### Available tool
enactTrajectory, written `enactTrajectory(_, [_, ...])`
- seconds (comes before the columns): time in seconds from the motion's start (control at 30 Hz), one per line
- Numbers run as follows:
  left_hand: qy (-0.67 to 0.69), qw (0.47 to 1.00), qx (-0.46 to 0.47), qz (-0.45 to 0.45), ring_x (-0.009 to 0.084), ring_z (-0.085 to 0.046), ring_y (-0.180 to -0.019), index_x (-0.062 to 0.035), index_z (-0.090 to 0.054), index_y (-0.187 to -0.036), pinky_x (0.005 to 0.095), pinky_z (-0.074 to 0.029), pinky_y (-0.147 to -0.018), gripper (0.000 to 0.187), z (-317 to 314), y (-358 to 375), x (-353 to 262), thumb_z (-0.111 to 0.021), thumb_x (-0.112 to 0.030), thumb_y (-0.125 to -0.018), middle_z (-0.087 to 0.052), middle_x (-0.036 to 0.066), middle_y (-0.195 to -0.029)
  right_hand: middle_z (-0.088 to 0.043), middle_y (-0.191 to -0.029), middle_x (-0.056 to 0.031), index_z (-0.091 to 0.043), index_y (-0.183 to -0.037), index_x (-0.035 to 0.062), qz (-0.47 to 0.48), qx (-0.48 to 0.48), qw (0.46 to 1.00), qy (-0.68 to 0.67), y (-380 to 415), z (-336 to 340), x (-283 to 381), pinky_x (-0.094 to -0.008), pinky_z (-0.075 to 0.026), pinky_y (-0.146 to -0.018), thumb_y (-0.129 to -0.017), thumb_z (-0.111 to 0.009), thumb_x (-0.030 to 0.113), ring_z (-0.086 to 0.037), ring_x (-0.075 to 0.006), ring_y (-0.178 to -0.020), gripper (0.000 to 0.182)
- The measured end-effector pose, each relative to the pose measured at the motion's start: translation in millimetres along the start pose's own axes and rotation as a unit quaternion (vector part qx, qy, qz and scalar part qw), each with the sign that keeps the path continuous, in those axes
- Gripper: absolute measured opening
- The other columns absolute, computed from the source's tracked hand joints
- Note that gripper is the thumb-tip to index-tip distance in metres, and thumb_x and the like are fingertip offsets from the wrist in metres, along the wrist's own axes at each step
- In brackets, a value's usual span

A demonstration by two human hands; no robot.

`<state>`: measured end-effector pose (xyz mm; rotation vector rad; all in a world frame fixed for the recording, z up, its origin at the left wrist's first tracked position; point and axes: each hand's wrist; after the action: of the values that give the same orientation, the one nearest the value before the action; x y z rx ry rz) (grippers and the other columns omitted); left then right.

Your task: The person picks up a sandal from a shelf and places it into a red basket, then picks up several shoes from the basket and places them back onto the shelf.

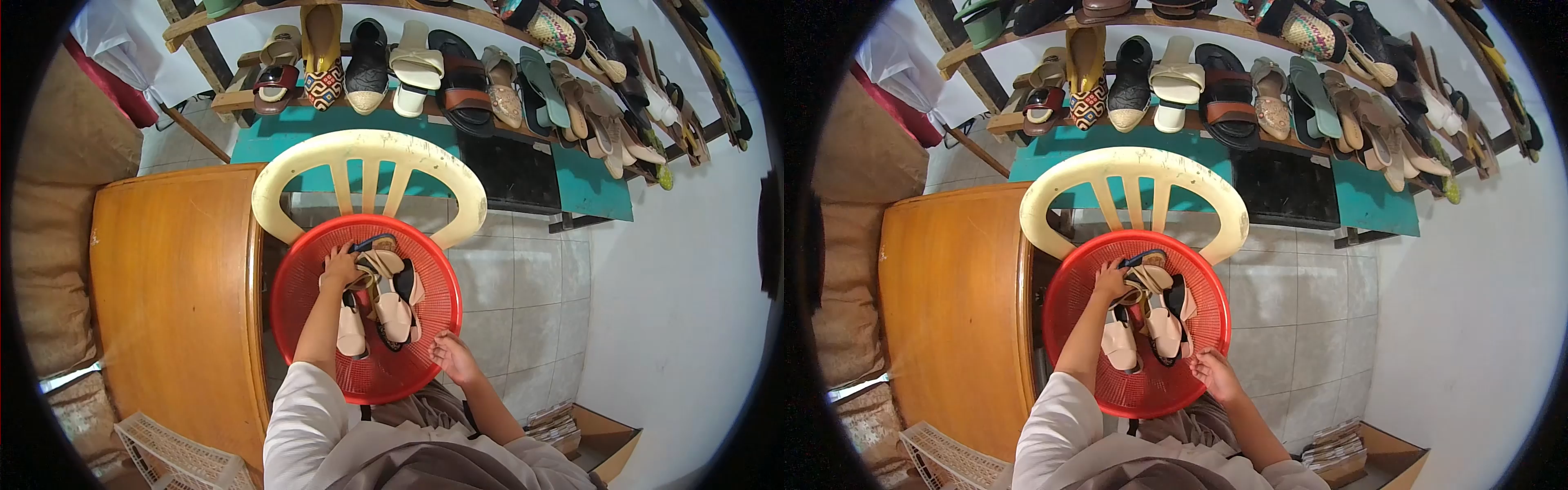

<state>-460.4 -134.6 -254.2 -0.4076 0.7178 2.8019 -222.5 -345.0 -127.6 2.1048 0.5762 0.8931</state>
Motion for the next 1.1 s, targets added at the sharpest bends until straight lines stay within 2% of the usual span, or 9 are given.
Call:
enactTrajectory(0.23, [0.005, 0.999, 0.017, -0.030, 0.0328, -0.035, -0.116, -0.0187, -0.052, -0.118, 0.0484, -0.035, -0.093, 0.061, -2.9, -11.2, -0.2, -0.070, -0.030, -0.061, -0.036, 0.007, -0.130, -0.057, -0.078, -0.0033, -0.051, -0.083, 0.0123, 0.003, -0.015, 1.000, 0.002, -0.3, 6.5, -1.4, -0.0278, -0.045, -0.071, -0.082, -0.054, 0.011, -0.056, -0.0144, -0.076, 0.003])
enactTrajectory(0.33, [-0.042, 0.999, 0.010, -0.027, 0.0359, -0.036, -0.114, -0.0185, -0.052, -0.117, 0.0473, -0.036, -0.092, 0.059, 5.7, -7.1, -11.6, -0.069, -0.028, -0.061, -0.037, 0.010, -0.125, -0.057, -0.078, -0.0031, -0.051, -0.084, 0.0122, 0.003, -0.005, 1.000, -0.003, -2.7, 6.9, -2.6, -0.0280, -0.045, -0.071, -0.082, -0.053, 0.011, -0.056, -0.0144, -0.076, 0.003])
enactTrajectory(0.43, [-0.028, 0.998, 0.051, 0.039, 0.0343, -0.040, -0.111, -0.0203, -0.052, -0.118, 0.0449, -0.036, -0.094, 0.056, 16.3, 0.5, -23.7, -0.066, -0.022, -0.063, -0.037, 0.008, -0.124, -0.057, -0.079, -0.0030, -0.051, -0.084, 0.0120, 0.007, 0.011, 1.000, -0.001, -3.3, 0.8, -0.9, -0.0282, -0.044, -0.071, -0.083, -0.052, 0.010, -0.055, -0.0144, -0.076, 0.003])
enactTrajectory(0.53, [-0.014, 0.993, 0.087, 0.083, 0.0329, -0.044, -0.108, -0.0200, -0.055, -0.115, 0.0402, -0.041, -0.089, 0.053, 9.0, -7.3, -24.5, -0.067, -0.022, -0.063, -0.036, 0.007, -0.125, -0.057, -0.080, -0.0027, -0.051, -0.085, 0.0115, 0.007, 0.022, 1.000, 0.006, 0.5, -7.4, 2.5, -0.0280, -0.044, -0.071, -0.083, -0.052, 0.011, -0.055, -0.0143, -0.077, 0.002])
enactTrajectory(0.63, [-0.042, 0.991, 0.109, 0.072, 0.0316, -0.047, -0.106, -0.0160, -0.058, -0.112, 0.0366, -0.045, -0.085, 0.048, 9.5, -8.0, -24.0, -0.066, -0.023, -0.065, -0.036, 0.006, -0.125, -0.057, -0.081, -0.0027, -0.051, -0.085, 0.0109, 0.009, 0.029, 1.000, 0.007, 1.7, -9.2, 4.6, -0.0276, -0.044, -0.072, -0.084, -0.051, 0.011, -0.055, -0.0141, -0.078, 0.001])
enactTrajectory(0.83, [-0.152, 0.971, 0.147, 0.111, 0.0308, -0.047, -0.106, -0.0097, -0.059, -0.110, 0.0355, -0.045, -0.085, 0.046, 12.0, -1.1, -42.5, -0.065, -0.028, -0.068, -0.034, 0.003, -0.127, -0.056, -0.081, -0.0028, -0.050, -0.085, 0.0102, 0.023, 0.035, 0.999, 0.012, 5.5, -11.7, 11.0, -0.0275, -0.043, -0.073, -0.085, -0.049, 0.011, -0.054, -0.0141, -0.078, 0.001])
enactTrajectory(0.93, [-0.177, 0.966, 0.157, 0.106, 0.0295, -0.047, -0.107, -0.0094, -0.058, -0.111, 0.0327, -0.045, -0.085, 0.047, 15.1, 1.8, -45.9, -0.065, -0.029, -0.068, -0.036, 0.003, -0.126, -0.056, -0.080, -0.0027, -0.050, -0.085, 0.0103, 0.027, 0.040, 0.999, 0.016, 7.4, -11.6, 11.4, -0.0276, -0.043, -0.073, -0.085, -0.050, 0.011, -0.054, -0.0139, -0.078, 0.001])
enactTrajectory(1.03, [-0.117, 0.981, 0.131, 0.080, 0.0287, -0.047, -0.108, -0.0055, -0.058, -0.110, 0.0320, -0.045, -0.085, 0.047, 11.7, 5.9, -41.1, -0.066, -0.023, -0.068, -0.040, 0.004, -0.125, -0.056, -0.080, -0.0025, -0.050, -0.085, 0.0107, 0.027, 0.042, 0.999, 0.021, 9.1, -13.4, 9.9, -0.0277, -0.043, -0.073, -0.084, -0.051, 0.012, -0.054, -0.0137, -0.078, 0.002])
enactTrajectory(1.1, [-0.135, 0.981, 0.134, 0.032, 0.0288, -0.048, -0.108, -0.0026, -0.057, -0.108, 0.0322, -0.046, -0.085, 0.046, 5.5, 8.4, -38.3, -0.067, -0.018, -0.066, -0.043, 0.006, -0.123, -0.056, -0.080, -0.0025, -0.050, -0.085, 0.0110, 0.025, 0.045, 0.999, 0.019, 10.3, -13.2, 7.5, -0.0278, -0.043, -0.073, -0.084, -0.052, 0.012, -0.054, -0.0136, -0.078, 0.002])
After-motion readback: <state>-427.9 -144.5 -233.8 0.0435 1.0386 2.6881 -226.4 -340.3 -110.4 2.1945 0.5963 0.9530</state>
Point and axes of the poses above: each hand's wrist, its own y-axis away from the middle knuckle, its own z-axis out of the back of the hand, x = y × z
